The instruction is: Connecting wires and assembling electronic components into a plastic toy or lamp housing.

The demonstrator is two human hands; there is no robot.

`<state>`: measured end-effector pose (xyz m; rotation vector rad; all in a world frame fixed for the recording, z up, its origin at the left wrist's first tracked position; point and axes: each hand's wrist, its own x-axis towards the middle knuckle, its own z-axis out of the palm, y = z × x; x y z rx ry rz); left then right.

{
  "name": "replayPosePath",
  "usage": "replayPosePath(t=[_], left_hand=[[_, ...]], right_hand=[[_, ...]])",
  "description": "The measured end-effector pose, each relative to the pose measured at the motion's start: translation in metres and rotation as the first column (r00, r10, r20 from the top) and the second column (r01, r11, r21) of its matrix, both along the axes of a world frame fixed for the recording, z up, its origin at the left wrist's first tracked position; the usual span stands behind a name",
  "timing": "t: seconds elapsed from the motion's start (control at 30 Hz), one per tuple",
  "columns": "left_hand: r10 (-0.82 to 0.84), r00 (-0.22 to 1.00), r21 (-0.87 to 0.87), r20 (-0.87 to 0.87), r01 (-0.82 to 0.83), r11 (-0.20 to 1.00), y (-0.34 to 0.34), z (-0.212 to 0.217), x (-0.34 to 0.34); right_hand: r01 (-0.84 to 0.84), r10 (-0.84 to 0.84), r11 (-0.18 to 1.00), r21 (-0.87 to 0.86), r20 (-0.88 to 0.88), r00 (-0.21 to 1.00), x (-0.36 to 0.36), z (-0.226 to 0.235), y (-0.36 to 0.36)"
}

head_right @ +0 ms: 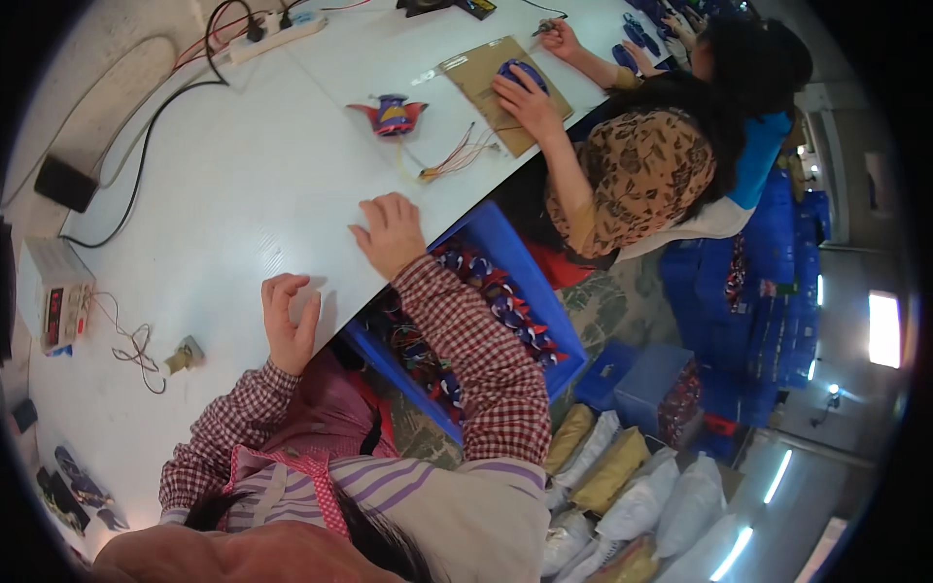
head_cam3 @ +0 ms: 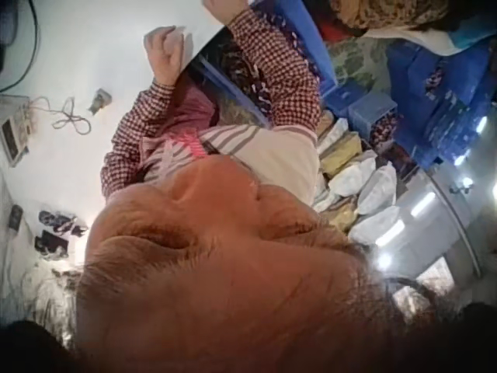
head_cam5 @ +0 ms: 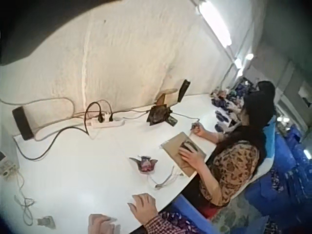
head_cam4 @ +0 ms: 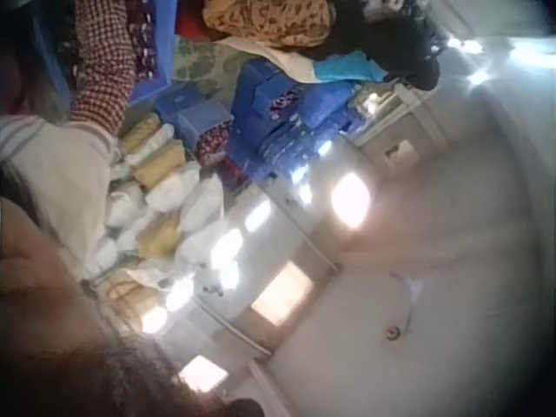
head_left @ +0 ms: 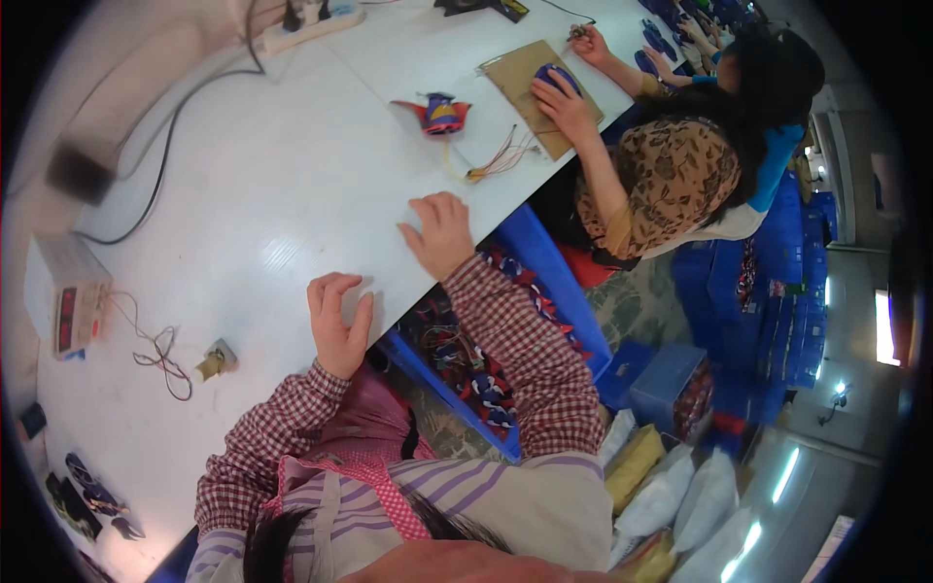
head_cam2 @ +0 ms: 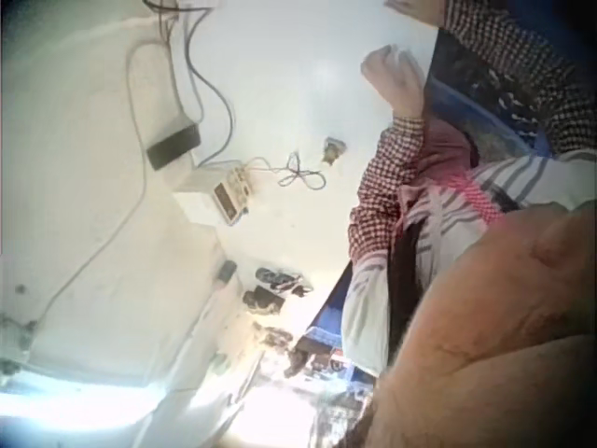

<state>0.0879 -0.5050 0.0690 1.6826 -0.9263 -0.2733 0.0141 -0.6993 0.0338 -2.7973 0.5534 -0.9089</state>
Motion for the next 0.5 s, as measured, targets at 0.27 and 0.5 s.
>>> replayPosePath(t=[0.27,0.5], left_hand=[[0.121,0.935,0.171,0.332,-0.186,0.968,-0.120,-0.015,0.050],[-0.192,0.744,0.557,0.640,-0.277,0.783,-0.145,-0.031,0.056]], right_hand=[[0.024,-0.017,0.988,0.150,-0.050,0.999,-0.002,0.010,-0.013],[-0.009,0.015,0.960,0.281,-0.021,1.000,-0.005,0.016,-0.029]])
